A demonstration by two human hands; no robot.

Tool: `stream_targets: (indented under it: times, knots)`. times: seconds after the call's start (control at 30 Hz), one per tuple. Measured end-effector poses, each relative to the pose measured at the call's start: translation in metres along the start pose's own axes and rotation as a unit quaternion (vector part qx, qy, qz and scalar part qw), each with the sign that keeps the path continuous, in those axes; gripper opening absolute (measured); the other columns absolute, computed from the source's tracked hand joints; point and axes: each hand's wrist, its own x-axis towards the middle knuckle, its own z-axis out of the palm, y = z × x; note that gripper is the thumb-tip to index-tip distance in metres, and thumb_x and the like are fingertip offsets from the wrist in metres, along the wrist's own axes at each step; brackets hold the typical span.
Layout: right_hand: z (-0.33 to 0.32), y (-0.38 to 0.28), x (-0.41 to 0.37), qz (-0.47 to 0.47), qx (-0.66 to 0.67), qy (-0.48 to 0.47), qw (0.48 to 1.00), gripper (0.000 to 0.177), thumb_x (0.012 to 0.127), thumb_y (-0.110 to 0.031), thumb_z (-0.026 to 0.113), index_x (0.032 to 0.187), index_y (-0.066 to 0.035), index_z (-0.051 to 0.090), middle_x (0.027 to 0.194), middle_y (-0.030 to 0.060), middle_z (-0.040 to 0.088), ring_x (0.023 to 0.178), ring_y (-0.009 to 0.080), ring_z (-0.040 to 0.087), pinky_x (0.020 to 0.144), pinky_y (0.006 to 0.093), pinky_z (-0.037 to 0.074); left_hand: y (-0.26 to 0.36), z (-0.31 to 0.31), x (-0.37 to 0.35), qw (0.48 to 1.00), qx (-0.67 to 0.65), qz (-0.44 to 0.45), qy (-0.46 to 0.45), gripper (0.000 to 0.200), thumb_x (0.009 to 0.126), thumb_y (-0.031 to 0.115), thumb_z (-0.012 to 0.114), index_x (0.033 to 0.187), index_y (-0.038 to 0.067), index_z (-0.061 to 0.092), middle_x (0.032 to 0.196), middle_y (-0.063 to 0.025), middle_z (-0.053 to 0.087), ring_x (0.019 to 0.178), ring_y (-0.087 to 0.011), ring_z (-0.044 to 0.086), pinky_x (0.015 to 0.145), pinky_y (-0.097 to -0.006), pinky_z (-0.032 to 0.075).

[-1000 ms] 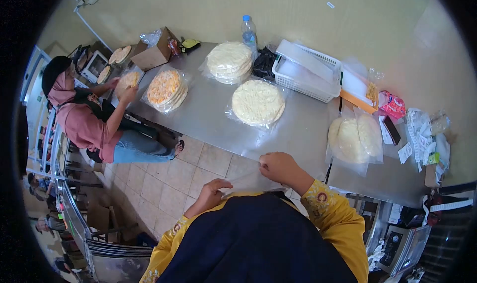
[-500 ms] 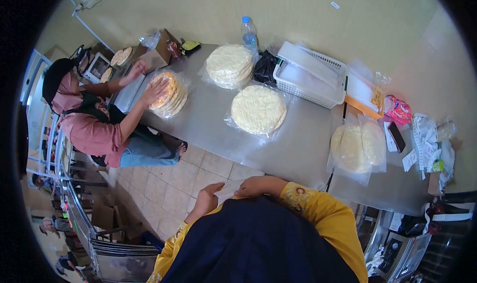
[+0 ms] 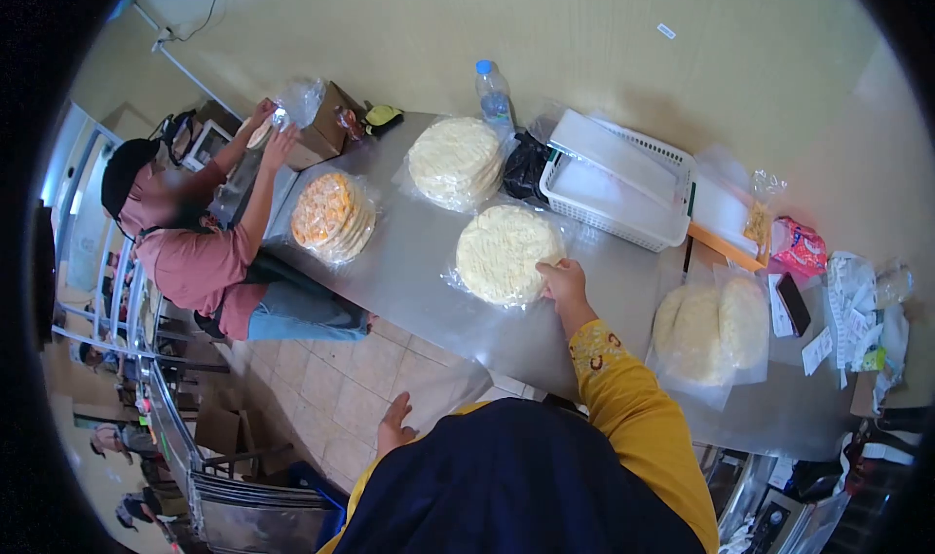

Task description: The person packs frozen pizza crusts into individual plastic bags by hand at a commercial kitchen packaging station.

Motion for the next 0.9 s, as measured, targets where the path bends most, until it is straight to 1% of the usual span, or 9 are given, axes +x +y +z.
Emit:
stream_targets:
  times: [0.1, 0.2, 0.3, 0.4, 0.5, 0.6, 0.7, 0.8, 0.9]
  knots:
    - [0.009, -0.021, -0.012, 0.011, 0.019, -0.044, 0.999, 0.049, 0.071, -0.014, 0.076, 0.109, 0.0, 0.048, 0.088, 0.0081, 0.06, 0.07, 0.0194, 0.059, 0.066, 0.0308, 0.051, 0.014, -0.011, -0.01, 0.993, -0.031, -0.117, 0.003, 0.069, 0.063, -0.017, 0.043, 0.131, -0.004, 0.042, 0.129, -0.024, 0.048, 0.115, -0.0316, 0.054, 0.093, -0.0323, 0.047]
    - [0.029, -0.007, 0.005, -0.07, 0.158, -0.083, 0.981, 0.05, 0.068, -0.007, 0.075, 0.109, 0.002, 0.049, 0.099, 0.0116, 0.059, 0.083, 0.0194, 0.061, 0.066, 0.0304, 0.049, 0.009, -0.026, -0.015, 0.976, -0.041, -0.208, -0.041, 0.073, 0.065, -0.018, 0.038, 0.136, -0.002, 0.037, 0.135, -0.0229, 0.042, 0.118, -0.0341, 0.05, 0.089, -0.0349, 0.05]
    - [0.051, -0.004, 0.008, -0.116, 0.191, -0.039, 0.974, 0.047, 0.068, -0.003, 0.073, 0.109, 0.001, 0.049, 0.102, 0.0125, 0.059, 0.091, 0.0213, 0.06, 0.074, 0.0321, 0.049, 0.022, -0.048, -0.021, 0.951, -0.195, -0.237, 0.04, 0.078, 0.066, -0.019, 0.032, 0.141, 0.001, 0.029, 0.143, -0.0193, 0.033, 0.124, -0.0373, 0.043, 0.084, -0.0399, 0.052]
    - [0.056, -0.004, 0.008, -0.11, 0.281, -0.113, 0.947, 0.046, 0.07, 0.0, 0.07, 0.109, 0.0, 0.048, 0.104, 0.0133, 0.058, 0.094, 0.0222, 0.059, 0.078, 0.0339, 0.048, 0.045, -0.083, -0.015, 0.947, -0.235, -0.172, 0.133, 0.08, 0.067, -0.02, 0.027, 0.143, 0.003, 0.024, 0.147, -0.0149, 0.027, 0.128, -0.0387, 0.037, 0.081, -0.0432, 0.053]
    - [0.034, -0.029, -0.007, -0.076, 0.322, -0.191, 0.924, 0.049, 0.068, 0.006, 0.068, 0.113, -0.001, 0.048, 0.108, 0.0139, 0.058, 0.096, 0.0234, 0.059, 0.084, 0.0345, 0.047, 0.082, -0.111, -0.003, 0.951, -0.227, -0.079, 0.195, 0.08, 0.067, -0.02, 0.027, 0.143, 0.004, 0.025, 0.148, -0.0119, 0.025, 0.13, -0.0372, 0.035, 0.083, -0.0436, 0.052]
    - [-0.012, -0.048, -0.019, -0.109, 0.283, -0.284, 0.91, 0.049, 0.078, -0.011, 0.068, 0.122, -0.001, 0.046, 0.117, 0.0158, 0.055, 0.105, 0.0266, 0.057, 0.092, 0.0384, 0.045, 0.117, -0.127, 0.014, 0.959, -0.185, 0.018, 0.216, 0.08, 0.068, -0.02, 0.028, 0.144, 0.005, 0.024, 0.149, -0.0106, 0.025, 0.13, -0.0363, 0.036, 0.083, -0.0412, 0.051]
    - [-0.062, -0.057, -0.037, -0.044, 0.486, -0.33, 0.808, 0.062, 0.09, -0.044, 0.05, 0.134, -0.002, 0.038, 0.13, 0.0191, 0.048, 0.116, 0.0321, 0.051, 0.099, 0.0461, 0.041, 0.147, -0.125, 0.037, 0.959, -0.155, 0.129, 0.199, 0.079, 0.07, -0.018, 0.03, 0.145, 0.007, 0.022, 0.149, -0.0097, 0.023, 0.13, -0.0345, 0.036, 0.085, -0.04, 0.05]
    - [-0.089, -0.047, -0.059, -0.032, 0.539, -0.337, 0.771, 0.062, 0.091, -0.047, 0.045, 0.135, -0.004, 0.036, 0.133, 0.0173, 0.046, 0.119, 0.0317, 0.048, 0.099, 0.047, 0.04, 0.173, -0.102, 0.066, 0.956, -0.139, 0.181, 0.186, 0.077, 0.073, -0.016, 0.03, 0.145, 0.008, 0.021, 0.15, -0.0108, 0.022, 0.132, -0.0311, 0.034, 0.087, -0.0387, 0.049]
    - [-0.095, -0.032, -0.089, -0.029, 0.551, -0.333, 0.764, 0.063, 0.091, -0.049, 0.041, 0.137, -0.007, 0.035, 0.135, 0.0155, 0.044, 0.121, 0.0313, 0.046, 0.1, 0.0478, 0.039, 0.179, -0.062, 0.103, 0.949, -0.133, 0.253, 0.135, 0.078, 0.072, -0.016, 0.032, 0.146, 0.008, 0.019, 0.15, -0.0124, 0.021, 0.134, -0.0289, 0.031, 0.088, -0.0377, 0.048]
